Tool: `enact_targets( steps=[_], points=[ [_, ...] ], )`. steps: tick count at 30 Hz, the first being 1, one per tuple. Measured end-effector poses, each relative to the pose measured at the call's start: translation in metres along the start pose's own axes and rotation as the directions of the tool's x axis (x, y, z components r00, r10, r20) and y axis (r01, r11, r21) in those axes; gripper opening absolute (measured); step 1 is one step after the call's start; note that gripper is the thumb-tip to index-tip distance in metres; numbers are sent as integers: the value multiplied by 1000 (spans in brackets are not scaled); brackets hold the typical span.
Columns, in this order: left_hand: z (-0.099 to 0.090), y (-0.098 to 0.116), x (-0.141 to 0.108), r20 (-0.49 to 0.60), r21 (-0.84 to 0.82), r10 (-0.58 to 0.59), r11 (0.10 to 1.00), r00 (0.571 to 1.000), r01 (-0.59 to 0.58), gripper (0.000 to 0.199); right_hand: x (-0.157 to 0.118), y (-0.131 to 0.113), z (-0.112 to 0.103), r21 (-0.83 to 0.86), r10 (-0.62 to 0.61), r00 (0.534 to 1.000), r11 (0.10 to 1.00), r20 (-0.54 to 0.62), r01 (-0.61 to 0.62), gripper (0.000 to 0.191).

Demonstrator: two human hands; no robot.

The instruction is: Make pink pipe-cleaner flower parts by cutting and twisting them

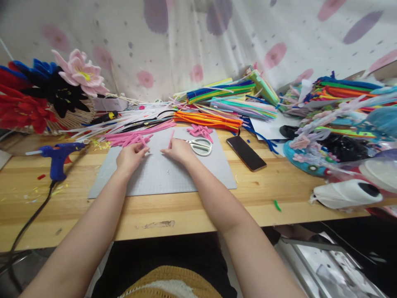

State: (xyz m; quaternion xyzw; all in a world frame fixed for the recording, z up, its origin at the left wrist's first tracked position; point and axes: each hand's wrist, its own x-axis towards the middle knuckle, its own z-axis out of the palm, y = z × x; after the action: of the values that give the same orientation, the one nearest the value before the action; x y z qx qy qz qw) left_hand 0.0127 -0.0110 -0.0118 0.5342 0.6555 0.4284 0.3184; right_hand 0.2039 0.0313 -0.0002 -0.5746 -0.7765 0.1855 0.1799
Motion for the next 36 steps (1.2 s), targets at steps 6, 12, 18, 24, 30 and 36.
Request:
enact_targets(
  steps=[6,12,18,24,30,36],
  points=[
    [4,10,-10,-228,242,193,961,954,-137,48,-7,-9,-2,-200,-4,999,980,49,14,20],
    [19,17,-19,-74,413,346,864,935,-288,57,-4,-3,-30,170,30,967,983,253,-75,18],
    [24,26,-21,28,431,443,803,896,-411,45,-8,10,-55,689,-292,805,700,517,-189,9],
    [21,22,-21,78,217,307,923,949,-316,26,-3,15,-47,889,-327,851,350,410,-294,12],
    [29,23,-23,190,-309,-44,945,981,102,18,0,13,-40,944,-240,924,219,296,-246,17],
    [29,34,-28,289,-461,-196,829,937,316,8,-1,8,-34,946,-231,942,272,244,-178,18]
  ],
)
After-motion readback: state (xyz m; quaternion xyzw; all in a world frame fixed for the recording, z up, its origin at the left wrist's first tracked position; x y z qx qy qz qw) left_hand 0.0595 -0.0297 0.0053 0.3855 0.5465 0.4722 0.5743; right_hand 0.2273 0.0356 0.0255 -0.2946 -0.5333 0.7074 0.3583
